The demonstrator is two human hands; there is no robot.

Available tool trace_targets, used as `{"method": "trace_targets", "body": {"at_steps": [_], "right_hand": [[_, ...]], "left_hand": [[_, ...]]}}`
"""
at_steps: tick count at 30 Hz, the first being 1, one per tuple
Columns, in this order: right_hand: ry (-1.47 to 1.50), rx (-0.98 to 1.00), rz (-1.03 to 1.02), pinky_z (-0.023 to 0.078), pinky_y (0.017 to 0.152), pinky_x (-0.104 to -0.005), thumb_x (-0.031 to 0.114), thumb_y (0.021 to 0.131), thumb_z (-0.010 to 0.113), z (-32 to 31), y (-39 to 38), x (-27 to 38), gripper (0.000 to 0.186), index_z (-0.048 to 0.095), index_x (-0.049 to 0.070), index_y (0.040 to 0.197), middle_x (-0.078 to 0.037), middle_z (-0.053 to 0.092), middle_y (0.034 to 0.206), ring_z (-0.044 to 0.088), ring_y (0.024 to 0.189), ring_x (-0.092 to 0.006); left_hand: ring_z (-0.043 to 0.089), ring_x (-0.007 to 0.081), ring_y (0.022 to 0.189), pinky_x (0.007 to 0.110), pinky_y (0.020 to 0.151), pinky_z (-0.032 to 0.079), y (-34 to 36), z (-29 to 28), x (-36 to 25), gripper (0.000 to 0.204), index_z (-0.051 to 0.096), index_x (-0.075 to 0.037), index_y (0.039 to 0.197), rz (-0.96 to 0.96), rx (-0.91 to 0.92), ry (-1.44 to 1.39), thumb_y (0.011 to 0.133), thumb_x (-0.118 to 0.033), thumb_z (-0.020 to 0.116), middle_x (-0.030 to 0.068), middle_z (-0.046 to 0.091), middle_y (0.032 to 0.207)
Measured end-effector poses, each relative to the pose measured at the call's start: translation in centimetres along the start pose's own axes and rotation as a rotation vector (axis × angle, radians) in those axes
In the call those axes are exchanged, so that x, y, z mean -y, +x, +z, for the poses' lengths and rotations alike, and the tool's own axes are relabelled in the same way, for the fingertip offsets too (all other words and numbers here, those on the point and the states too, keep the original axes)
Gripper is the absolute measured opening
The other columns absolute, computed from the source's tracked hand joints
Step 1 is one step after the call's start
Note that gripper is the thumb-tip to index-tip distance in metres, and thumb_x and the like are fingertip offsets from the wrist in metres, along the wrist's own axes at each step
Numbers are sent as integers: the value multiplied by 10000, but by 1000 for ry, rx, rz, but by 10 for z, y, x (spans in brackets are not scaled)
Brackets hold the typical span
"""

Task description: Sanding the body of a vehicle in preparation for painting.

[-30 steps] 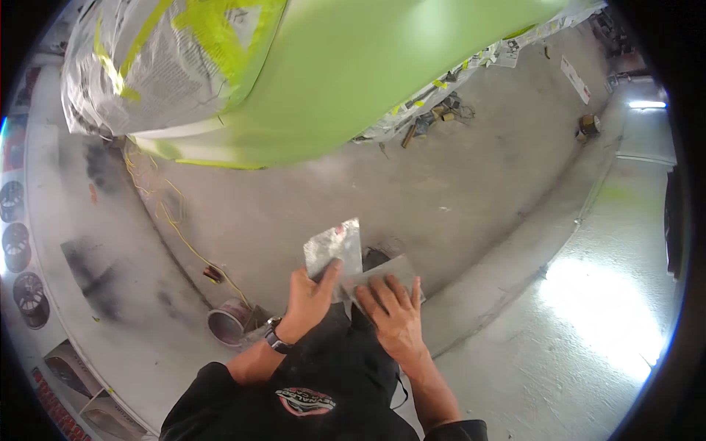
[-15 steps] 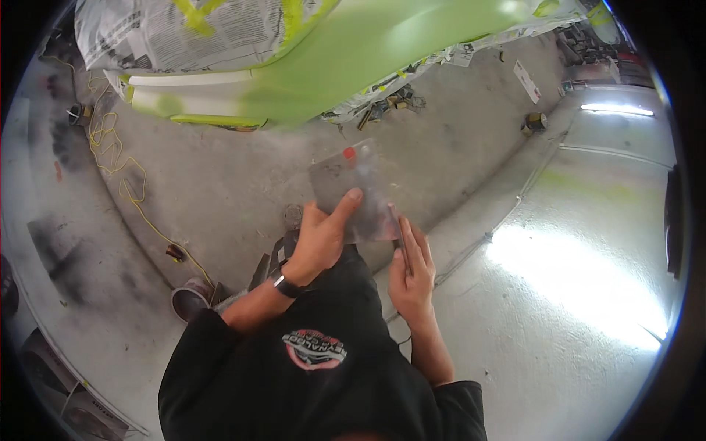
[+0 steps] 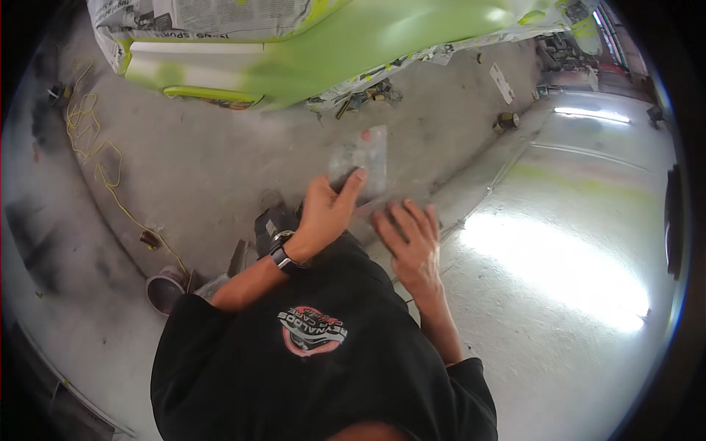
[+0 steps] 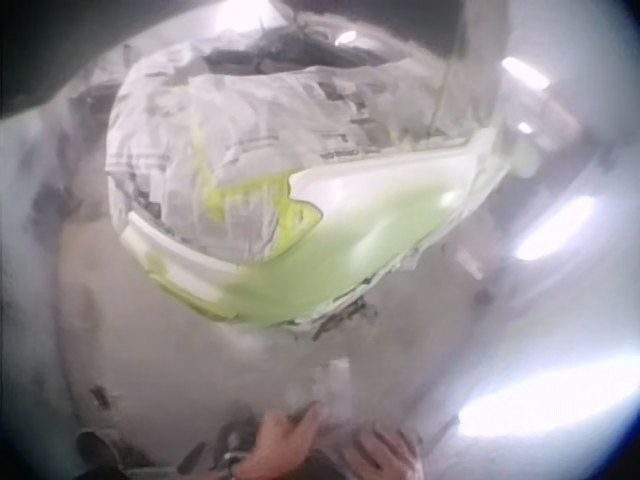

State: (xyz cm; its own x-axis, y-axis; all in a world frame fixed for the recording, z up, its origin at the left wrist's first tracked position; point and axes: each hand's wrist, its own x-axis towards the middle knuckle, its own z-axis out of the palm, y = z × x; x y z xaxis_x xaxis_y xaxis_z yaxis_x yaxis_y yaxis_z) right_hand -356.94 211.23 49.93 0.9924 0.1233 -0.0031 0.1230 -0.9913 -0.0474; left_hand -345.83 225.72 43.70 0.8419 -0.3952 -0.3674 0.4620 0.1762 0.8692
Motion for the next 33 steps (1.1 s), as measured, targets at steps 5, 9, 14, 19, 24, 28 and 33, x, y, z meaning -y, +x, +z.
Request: {"method": "trace_targets", "body": {"at_steps": [5, 9, 14, 19, 24, 28, 33], "right_hand": [[191, -27, 66, 380, 1044, -549, -83, 734, 567, -18, -1, -3, 562, 651, 150, 1238, -88, 604, 1234, 557, 1189, -319], [599, -502, 154, 454, 1005, -457, -147, 730, 530, -42, 16, -8, 608, 613, 81, 1287, -155, 600, 1233, 582, 1162, -335], [557, -436, 193, 479, 981, -415, -163, 745, 482, -26, 26, -17, 588, 594, 31, 1289, -195, 581, 1258, 587, 1153, -360], [154, -230, 122, 441, 1009, -499, -67, 764, 566, 9, 5, -86, 558, 592, 85, 1301, -142, 556, 1302, 546, 1204, -357], [58, -282, 113, 353, 1052, -595, 45, 782, 591, 2, 13, -144, 511, 619, 174, 1275, -91, 543, 1306, 500, 1252, -324], [148, -116, -24, 316, 1067, -621, 20, 751, 609, 3, -5, -190, 548, 624, 176, 1276, -104, 554, 1297, 510, 1253, -323], [445, 65, -152, 331, 1068, -606, -49, 734, 574, 13, -28, -266, 546, 657, 146, 1237, -114, 603, 1235, 570, 1184, -330]], "left_hand": [[356, 11, 530, 245, 452, 277, 25, -7, -31, 338, 587, -76, 725, 98, -58, -148, 979, -297, 614, -108, 430, 608], [500, 18, 710, 221, 615, 402, 27, 10, -44, 210, 661, -45, 888, 146, 13, -379, 975, -232, 621, -70, 588, 801], [616, 69, 850, 241, 741, 500, 21, 38, -35, 216, 662, 6, 1064, 90, 126, -474, 958, -180, 640, 16, 680, 983], [619, 71, 811, 257, 685, 514, 35, 56, -28, 222, 660, 32, 1044, 52, 43, -450, 955, -171, 644, 24, 683, 954], [543, 38, 713, 240, 583, 437, 56, 107, 3, 225, 681, 29, 926, 160, 4, 11, 958, -190, 645, -22, 650, 833], [485, 23, 674, 232, 552, 376, 71, 163, 26, 249, 682, 3, 846, 85, -140, 136, 963, -213, 639, -47, 610, 787], [495, 29, 727, 228, 613, 395, 100, 213, 26, 203, 679, -24, 927, 210, -293, -66, 976, -212, 620, -61, 607, 846]]}}
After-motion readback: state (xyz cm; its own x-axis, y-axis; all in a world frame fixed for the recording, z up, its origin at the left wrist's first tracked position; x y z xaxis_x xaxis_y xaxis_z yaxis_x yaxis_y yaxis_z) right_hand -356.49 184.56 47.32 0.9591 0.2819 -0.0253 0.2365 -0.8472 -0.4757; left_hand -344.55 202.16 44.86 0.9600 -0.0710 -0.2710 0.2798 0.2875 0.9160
